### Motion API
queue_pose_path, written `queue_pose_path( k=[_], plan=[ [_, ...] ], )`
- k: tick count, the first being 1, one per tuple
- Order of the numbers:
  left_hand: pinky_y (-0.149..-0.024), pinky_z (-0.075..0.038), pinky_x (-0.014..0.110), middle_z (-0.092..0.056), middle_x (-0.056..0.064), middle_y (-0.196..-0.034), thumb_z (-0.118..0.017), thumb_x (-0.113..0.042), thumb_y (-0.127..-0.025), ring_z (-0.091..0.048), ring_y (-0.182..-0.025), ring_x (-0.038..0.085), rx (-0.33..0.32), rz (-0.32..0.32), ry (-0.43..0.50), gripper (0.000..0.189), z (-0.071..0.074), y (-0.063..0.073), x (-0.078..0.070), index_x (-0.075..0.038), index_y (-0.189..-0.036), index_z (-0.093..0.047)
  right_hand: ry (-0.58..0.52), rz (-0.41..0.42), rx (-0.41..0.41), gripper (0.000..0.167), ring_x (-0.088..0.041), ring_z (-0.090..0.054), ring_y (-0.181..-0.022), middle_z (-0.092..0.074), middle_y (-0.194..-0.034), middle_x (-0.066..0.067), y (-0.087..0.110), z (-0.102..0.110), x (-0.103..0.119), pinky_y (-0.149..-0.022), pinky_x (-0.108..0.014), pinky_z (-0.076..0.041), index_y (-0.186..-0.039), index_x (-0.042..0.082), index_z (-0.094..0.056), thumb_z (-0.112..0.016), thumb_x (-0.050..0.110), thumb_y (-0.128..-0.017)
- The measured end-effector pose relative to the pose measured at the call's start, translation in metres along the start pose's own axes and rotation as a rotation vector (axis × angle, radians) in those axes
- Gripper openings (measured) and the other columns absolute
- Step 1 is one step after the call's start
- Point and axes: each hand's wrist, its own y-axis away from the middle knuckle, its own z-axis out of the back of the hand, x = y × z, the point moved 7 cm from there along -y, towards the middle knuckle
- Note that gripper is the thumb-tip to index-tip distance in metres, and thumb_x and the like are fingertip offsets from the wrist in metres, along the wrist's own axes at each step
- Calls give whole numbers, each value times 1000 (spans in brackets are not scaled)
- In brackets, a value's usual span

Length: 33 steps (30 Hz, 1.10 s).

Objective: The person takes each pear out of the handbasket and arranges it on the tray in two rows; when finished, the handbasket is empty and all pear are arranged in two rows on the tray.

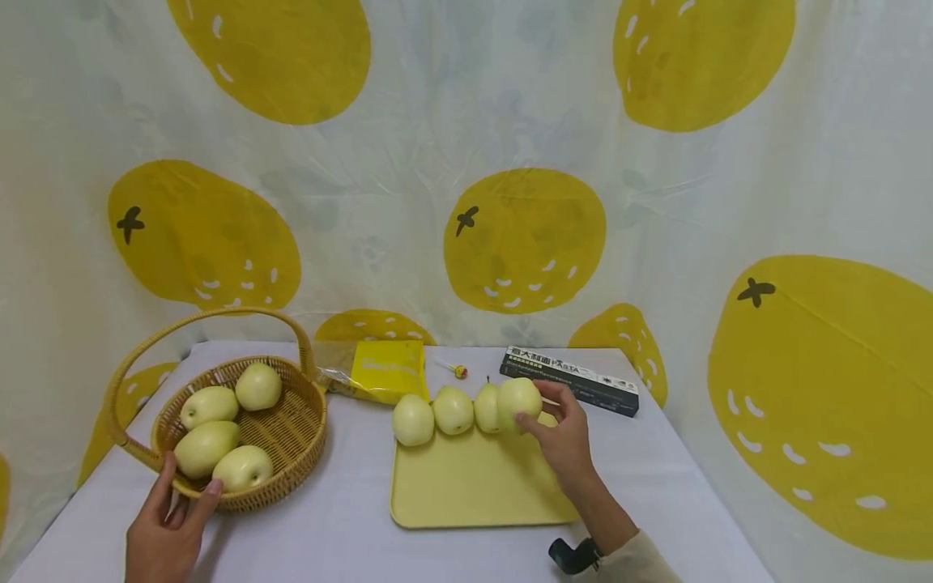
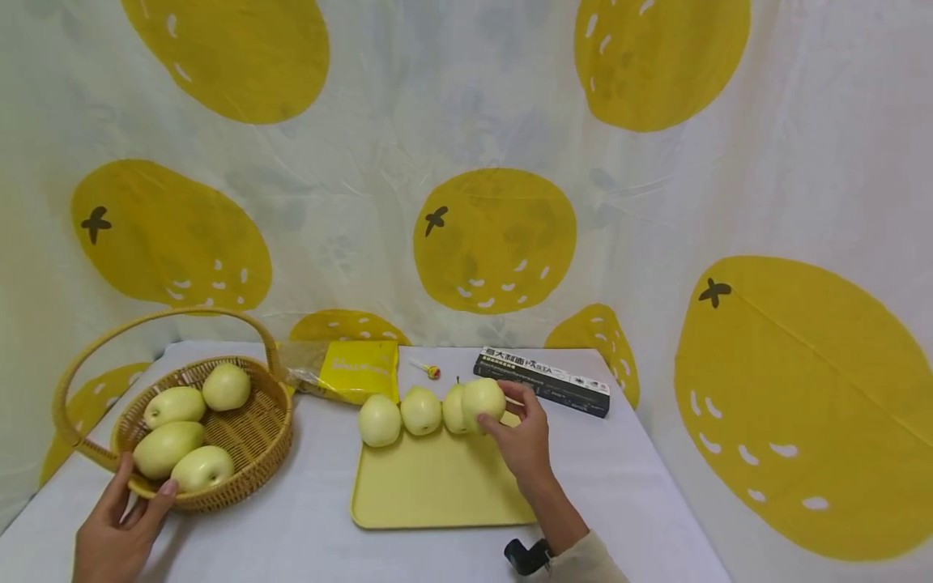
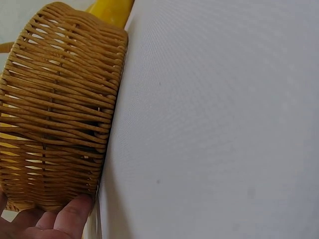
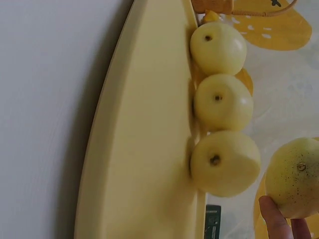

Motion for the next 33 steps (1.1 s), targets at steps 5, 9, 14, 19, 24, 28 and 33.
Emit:
queue_pose_path(
  k=[5,9,14,19,24,28,33],
  plan=[
    [-112,-35,5,-3,-36,-166,-73,-49,-99,-14,-163,29,-7,14,21,87,0,1,1,-56,-161,-12,62,-11,-15,60,-26,-63,-118,-63,-142,-10,-6,9,-4,-91,-21,-60,-138,11,-63,-87,0,-84],
    [-112,-35,5,-2,-36,-166,-74,-49,-99,-14,-163,29,-8,18,22,87,0,1,1,-57,-160,-12,81,-32,-16,61,-31,-62,-124,-62,-145,-11,-11,15,-12,-89,-17,-57,-140,11,-62,-87,2,-85],
    [-106,-38,0,-2,-35,-166,-74,-49,-98,-13,-163,31,1,20,28,88,-1,0,0,-57,-160,-11,145,-47,-31,61,-30,-60,-126,-62,-145,-10,-18,22,-21,-85,-13,-54,-141,13,-61,-87,6,-86],
    [-102,-39,-3,-1,-36,-166,-74,-50,-98,-12,-164,31,10,28,28,89,-1,0,0,-57,-160,-10,220,-71,-49,62,-28,-61,-125,-63,-145,-8,-24,25,-29,-87,-19,-54,-140,15,-61,-88,9,-85],
    [-102,-39,-2,-2,-37,-165,-73,-51,-98,-12,-164,30,11,34,20,89,0,0,-1,-58,-159,-10,262,-103,-33,62,-31,-61,-129,-62,-147,-10,-27,24,-32,-94,-28,-53,-141,14,-60,-88,11,-86],
    [-106,-38,0,-3,-38,-164,-73,-51,-98,-13,-164,30,4,27,8,88,0,0,-1,-57,-159,-9,290,-117,-29,60,-31,-62,-130,-63,-145,-9,-30,23,-40,-95,-29,-52,-140,15,-62,-89,12,-86],
    [-113,-36,6,-3,-38,-165,-73,-50,-99,-13,-164,29,-4,24,10,88,0,-1,0,-57,-160,-10,293,-126,-24,61,-32,-63,-130,-63,-143,-10,-33,22,-49,-95,-28,-53,-139,16,-62,-89,11,-85]
  ],
)
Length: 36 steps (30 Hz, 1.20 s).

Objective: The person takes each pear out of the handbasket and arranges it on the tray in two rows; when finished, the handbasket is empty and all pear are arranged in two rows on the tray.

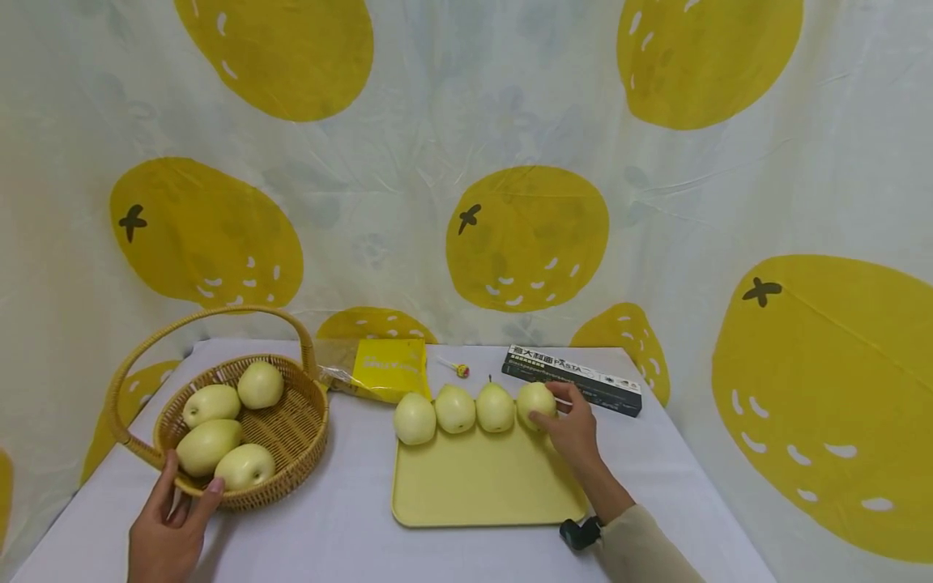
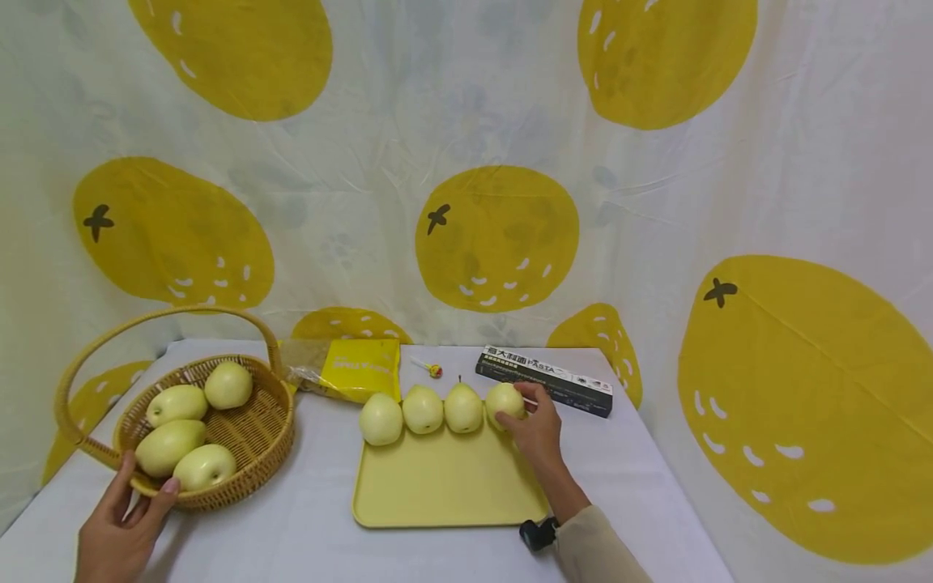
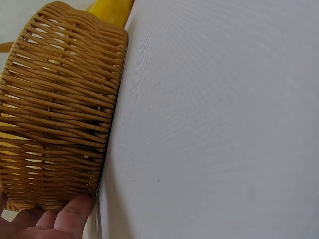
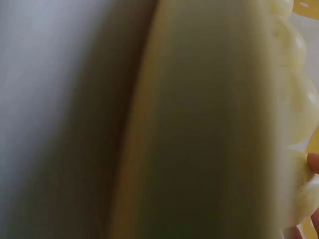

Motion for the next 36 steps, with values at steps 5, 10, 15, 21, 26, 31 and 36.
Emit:
queue_pose_path(
  k=[5,10,15,21,26,31,36],
  plan=[
    [-118,-34,11,-2,-37,-165,-73,-51,-98,-13,-164,28,-2,4,-1,88,0,0,0,-58,-158,-10,-2,10,25,62,-33,-64,-131,-63,-143,-11,-1,-3,0,-96,-29,-56,-139,15,-63,-90,9,-84],
    [-112,-36,5,-2,-36,-166,-73,-50,-99,-13,-164,29,-6,-9,3,87,1,1,0,-58,-159,-11,10,36,54,61,-35,-61,-137,-63,-146,-13,-1,-4,5,-112,-44,-58,-139,13,-64,-91,9,-84],
    [-116,-34,9,-3,-34,-167,-73,-48,-99,-15,-164,26,-17,-14,2,86,1,1,0,-56,-160,-12,24,58,60,58,-34,-57,-143,-66,-145,-14,-1,0,6,-121,-46,-54,-137,11,-67,-91,10,-84],
    [-118,-34,11,-4,-35,-167,-73,-49,-99,-15,-164,25,-20,-18,-7,86,1,1,-1,-56,-160,-12,59,110,48,54,-33,-53,-146,-64,-147,-9,3,6,16,-126,-45,-49,-137,12,-67,-89,13,-88],
    [-110,-36,1,-3,-33,-168,-72,-49,-100,-15,-164,28,-17,-31,-16,87,1,1,-4,-55,-160,-11,51,204,21,50,-31,-57,-141,-65,-147,-7,12,7,46,-126,-46,-49,-133,13,-69,-90,12,-88],
    [-103,-38,-3,-3,-34,-167,-72,-51,-99,-15,-164,28,-20,-14,-8,87,0,1,-5,-55,-160,-10,-11,275,21,50,-28,-59,-138,-66,-147,-8,24,-1,81,-125,-43,-50,-132,13,-71,-90,10,-86],
    [-94,-39,-8,-2,-34,-167,-72,-52,-99,-16,-163,30,-20,5,-8,87,-1,1,-2,-56,-160,-10,-104,330,67,47,-24,-59,-138,-67,-146,-3,35,-19,110,-124,-34,-50,-129,19,-72,-90,10,-87]
  ],
)
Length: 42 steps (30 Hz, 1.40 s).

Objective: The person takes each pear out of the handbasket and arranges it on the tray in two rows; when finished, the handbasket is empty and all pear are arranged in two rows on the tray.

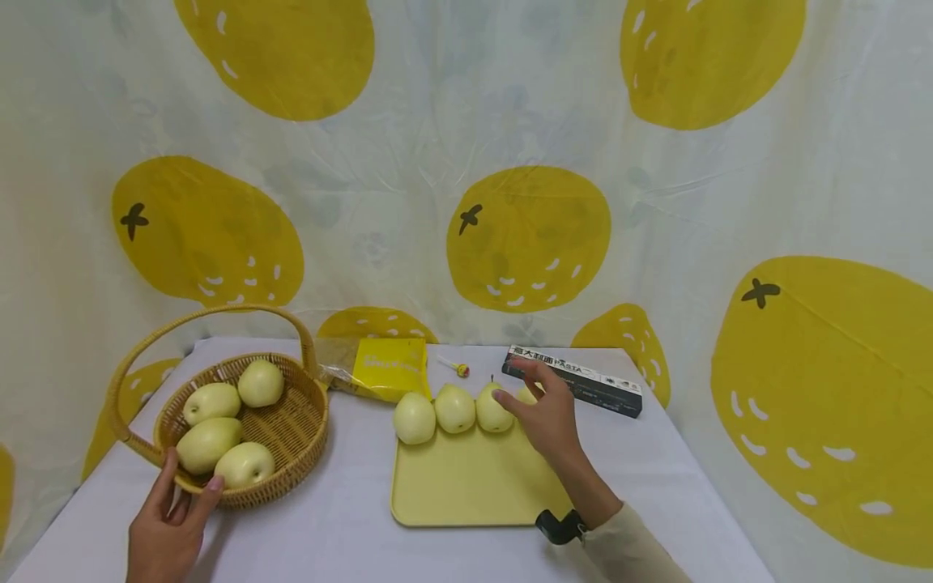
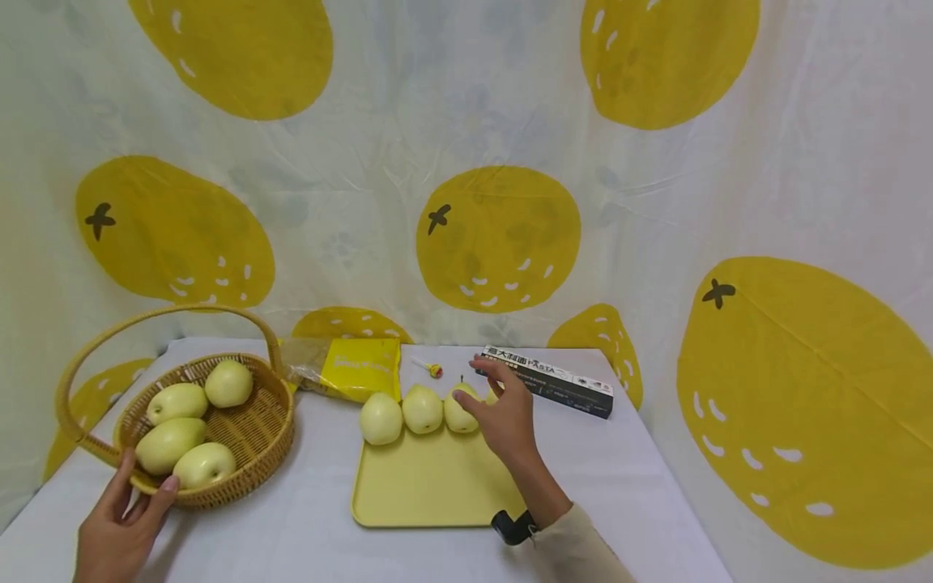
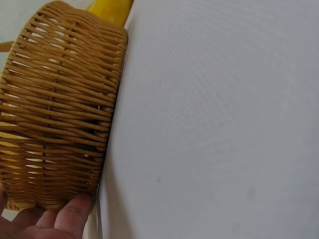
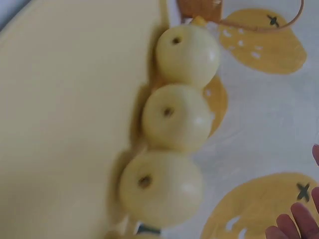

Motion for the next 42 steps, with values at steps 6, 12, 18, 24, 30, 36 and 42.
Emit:
queue_pose_path(
  k=[6,12,18,24,30,36,42],
  plan=[
    [-88,-41,-10,-2,-34,-167,-73,-52,-98,-15,-163,31,12,13,26,87,-1,0,5,-58,-159,-11,-135,84,28,47,-21,-60,-138,-67,-144,-1,-2,-29,34,-123,-31,-51,-126,19,-73,-91,7,-85],
    [-92,-39,-9,-3,-35,-167,-74,-50,-98,-15,-163,29,8,15,34,87,0,0,7,-58,-158,-12,-240,145,75,45,-19,-59,-141,-68,-142,-2,-5,-57,63,-124,-34,-50,-126,16,-73,-90,6,-86],
    [-91,-40,-9,-2,-35,-167,-74,-51,-98,-14,-164,30,12,23,43,87,0,1,6,-59,-158,-12,-287,171,121,45,-16,-60,-139,-68,-140,2,-7,-84,80,-123,-38,-52,-127,17,-73,-89,7,-87],
    [-90,-40,-9,-3,-33,-167,-74,-51,-98,-15,-163,32,12,26,49,87,-1,3,5,-59,-158,-12,-264,192,148,46,-16,-65,-131,-71,-137,-1,-5,-111,91,-116,-36,-58,-127,12,-72,-91,11,-86],
    [-92,-40,-8,-5,-33,-167,-74,-50,-98,-16,-163,32,1,10,35,87,-1,2,5,-57,-159,-12,-283,185,186,48,-17,-67,-125,-71,-134,4,-1,-137,101,-113,-35,-60,-130,11,-71,-91,15,-86],
    [-94,-39,-8,-7,-33,-168,-74,-48,-99,-17,-163,30,-8,-11,34,86,0,2,4,-55,-160,-14,-273,160,211,48,-20,-68,-122,-72,-132,8,3,-161,108,-110,-31,-61,-130,19,-72,-92,18,-86],
    [-113,-35,5,-8,-33,-168,-72,-47,-100,-16,-164,23,-21,-39,0,85,1,1,-1,-52,-161,-13,-268,104,239,47,-16,-69,-117,-71,-128,12,4,-185,105,-106,-31,-62,-127,25,-73,-93,21,-85]
  ],
)
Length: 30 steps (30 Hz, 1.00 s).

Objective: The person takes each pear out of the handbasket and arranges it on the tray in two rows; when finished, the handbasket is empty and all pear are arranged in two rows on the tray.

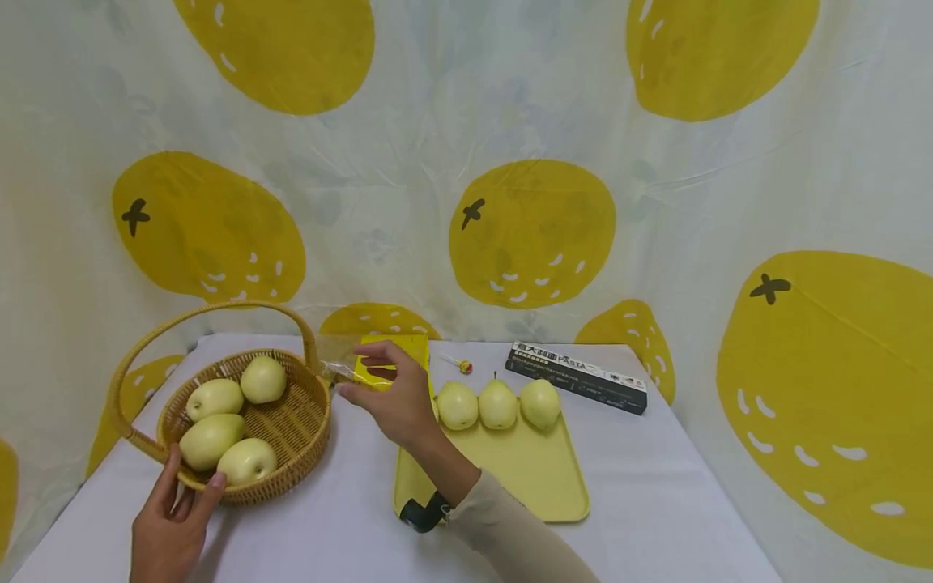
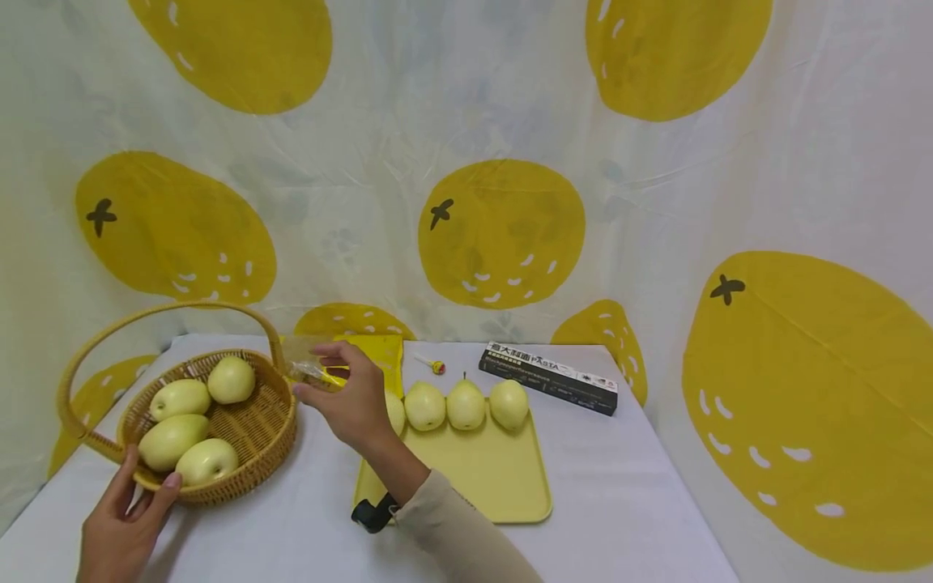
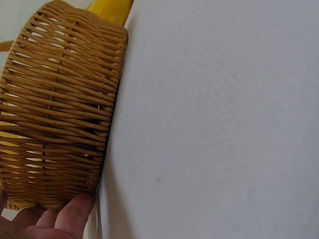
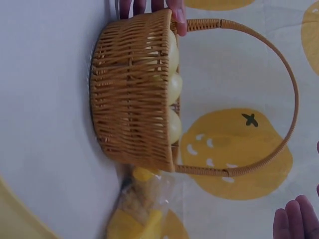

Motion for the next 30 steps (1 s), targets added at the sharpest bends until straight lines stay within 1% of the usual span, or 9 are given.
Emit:
queue_pose_path(
  k=[1,3,7,12,16,20,23,25,30],
  plan=[
    [-115,-35,7,-7,-32,-168,-72,-48,-100,-16,-164,23,-3,0,-7,85,0,0,0,-53,-161,-13,-5,-3,6,47,-14,-69,-117,-72,-128,11,-1,-4,-2,-106,-31,-62,-128,23,-73,-93,22,-85],
    [-113,-35,5,-6,-31,-169,-72,-48,-100,-17,-163,24,-8,2,-6,85,0,0,-1,-52,-161,-13,-24,-12,21,47,-12,-69,-115,-72,-128,8,-2,-12,-5,-106,-32,-63,-128,21,-73,-93,21,-85],
    [-105,-36,-3,-6,-30,-170,-72,-46,-101,-18,-163,26,-13,5,5,85,1,1,-1,-51,-162,-14,-61,-30,57,45,-5,-67,-111,-73,-127,4,-3,-29,-10,-104,-29,-63,-126,22,-73,-92,20,-86],
    [-109,-36,0,-6,-30,-170,-73,-46,-100,-19,-163,24,-13,-6,-11,86,2,1,-2,-50,-162,-14,-69,-55,86,45,0,-65,-107,-73,-122,8,-3,-49,-18,-107,-35,-64,-126,17,-72,-93,20,-85],
    [-112,-36,4,-7,-29,-171,-73,-46,-100,-18,-163,24,-13,-9,-19,86,1,1,-2,-50,-163,-14,-44,-95,129,46,3,-64,-106,-73,-121,14,-4,-65,-27,-106,-31,-64,-126,19,-72,-93,23,-86],
    [-117,-34,9,-8,-29,-171,-73,-47,-100,-17,-164,24,-16,-4,-25,85,0,2,-2,-51,-162,-14,-30,-153,176,43,-2,-67,-107,-71,-115,19,-4,-81,-38,-101,-24,-63,-123,22,-73,-93,24,-85],
    [-120,-33,11,-7,-29,-170,-72,-49,-100,-16,-164,23,-14,-2,-25,85,0,2,-2,-52,-162,-14,-10,-196,214,43,-9,-69,-109,-71,-113,20,-4,-92,-45,-96,-17,-62,-121,22,-74,-95,24,-83],
    [-119,-33,11,-8,-29,-171,-72,-48,-100,-16,-164,23,-11,-4,-20,85,0,3,-2,-52,-162,-14,10,-220,248,44,-10,-70,-109,-72,-114,19,-4,-99,-48,-91,-14,-60,-121,22,-75,-95,24,-83],
    [-119,-33,10,-8,-26,-172,-72,-46,-101,-16,-164,24,-9,-21,-11,85,-1,3,-4,-50,-163,-14,70,-221,361,46,-11,-71,-110,-73,-114,17,-6,-117,-54,-90,-14,-59,-123,24,-74,-95,27,-83]
  ],
)
